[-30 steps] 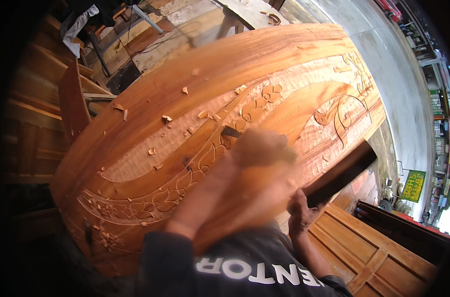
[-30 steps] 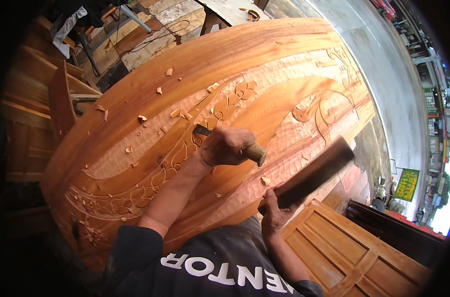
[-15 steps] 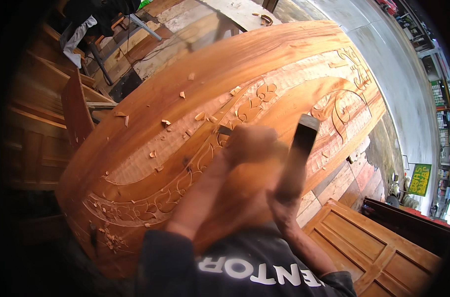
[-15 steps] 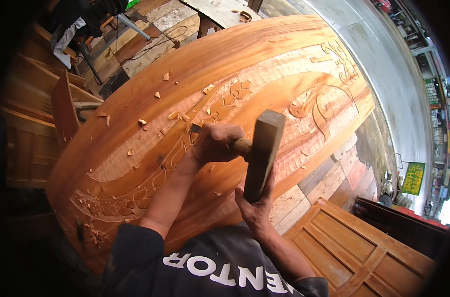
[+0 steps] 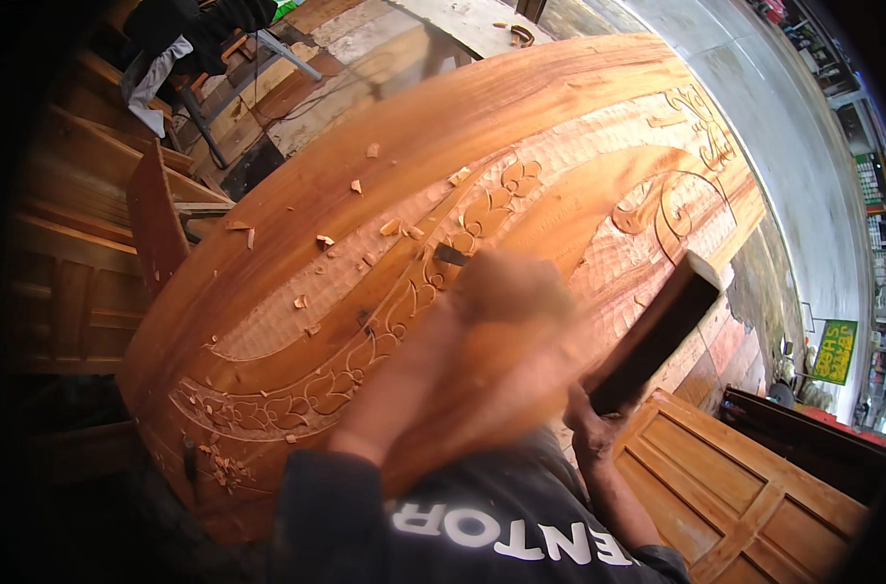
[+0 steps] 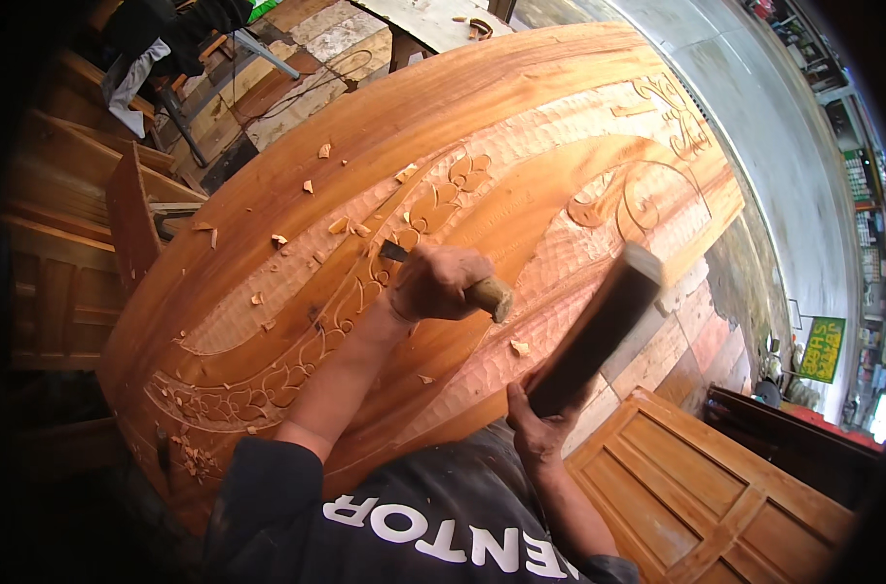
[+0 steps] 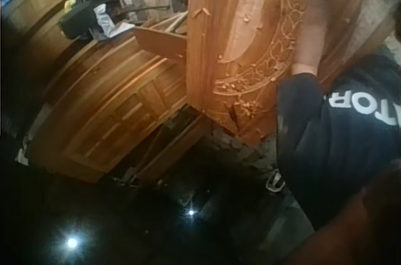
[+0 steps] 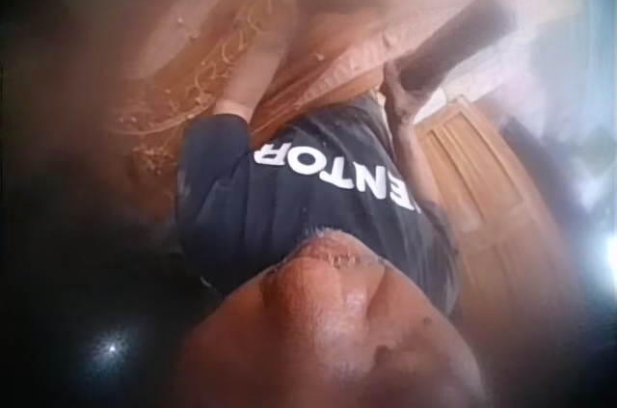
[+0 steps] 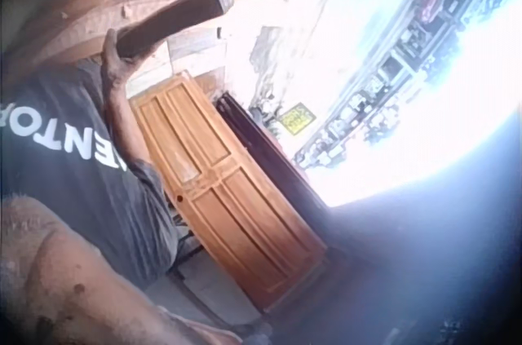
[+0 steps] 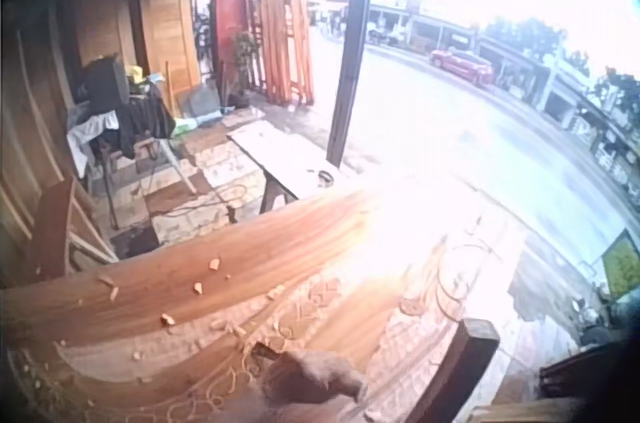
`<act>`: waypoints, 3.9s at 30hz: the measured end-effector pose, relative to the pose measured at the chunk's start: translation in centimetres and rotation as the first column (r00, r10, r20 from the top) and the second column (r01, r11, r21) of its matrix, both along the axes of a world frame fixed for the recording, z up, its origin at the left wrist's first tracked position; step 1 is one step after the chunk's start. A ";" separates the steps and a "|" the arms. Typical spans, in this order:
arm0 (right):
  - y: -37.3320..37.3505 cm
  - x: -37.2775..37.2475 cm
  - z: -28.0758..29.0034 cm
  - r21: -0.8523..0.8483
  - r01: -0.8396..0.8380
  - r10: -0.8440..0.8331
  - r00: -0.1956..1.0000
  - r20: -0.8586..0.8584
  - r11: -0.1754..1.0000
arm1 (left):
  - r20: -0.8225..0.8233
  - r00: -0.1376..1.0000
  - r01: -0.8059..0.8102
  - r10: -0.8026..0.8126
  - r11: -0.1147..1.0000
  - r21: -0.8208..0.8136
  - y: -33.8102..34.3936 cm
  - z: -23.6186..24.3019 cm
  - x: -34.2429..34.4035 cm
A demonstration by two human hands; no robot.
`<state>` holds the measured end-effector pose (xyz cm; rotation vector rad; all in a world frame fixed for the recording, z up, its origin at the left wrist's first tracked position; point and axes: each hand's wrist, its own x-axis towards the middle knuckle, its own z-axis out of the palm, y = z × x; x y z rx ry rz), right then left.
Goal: The person carves a decorative floral pattern into a large wooden panel by striking a chisel with a wooden mallet.
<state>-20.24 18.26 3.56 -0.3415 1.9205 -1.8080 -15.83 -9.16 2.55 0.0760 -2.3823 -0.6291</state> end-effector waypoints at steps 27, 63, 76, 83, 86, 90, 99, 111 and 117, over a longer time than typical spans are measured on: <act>-2.6 -1.4 4.9 -0.078 0.084 -0.092 0.989 -0.115 0.993 | -0.010 1.000 -0.028 0.028 0.999 0.043 0.5 0.0 1.5; -3.2 3.1 -2.0 0.257 -0.296 0.362 0.893 -0.267 0.920 | 0.068 0.997 0.037 -0.038 0.999 0.016 0.0 -3.5 3.1; 1.1 -1.0 1.6 -0.014 -0.050 0.050 0.999 -0.006 0.999 | 0.162 0.971 -0.161 0.174 0.983 -0.089 1.9 0.6 1.2; -1.8 -1.0 4.5 -0.251 0.099 -0.114 0.992 -0.046 0.963 | 0.009 0.990 -0.138 0.137 0.984 0.109 1.7 0.5 1.8; -2.2 1.1 -0.4 0.056 -0.091 0.104 0.945 -0.309 0.994 | 0.057 0.988 -0.147 0.143 0.986 0.074 1.8 1.1 1.9; 0.0 -0.7 -3.6 0.081 -0.154 0.165 0.975 -0.147 0.985 | -0.012 0.991 -0.131 0.135 0.976 0.173 2.0 -0.2 1.8; -1.9 0.5 -1.8 0.308 -0.287 0.349 0.922 -0.167 0.907 | 0.046 0.981 -0.189 0.186 0.979 0.071 1.6 -4.5 1.6; -1.5 1.8 -1.1 0.124 -0.187 0.183 0.982 0.044 0.974 | 0.168 0.979 -0.122 0.116 0.992 0.026 1.1 -1.1 3.5; -2.6 3.4 -1.6 0.333 -0.257 0.373 0.857 -0.356 0.907 | 0.075 0.996 -0.053 0.046 0.994 0.091 0.9 -1.7 3.3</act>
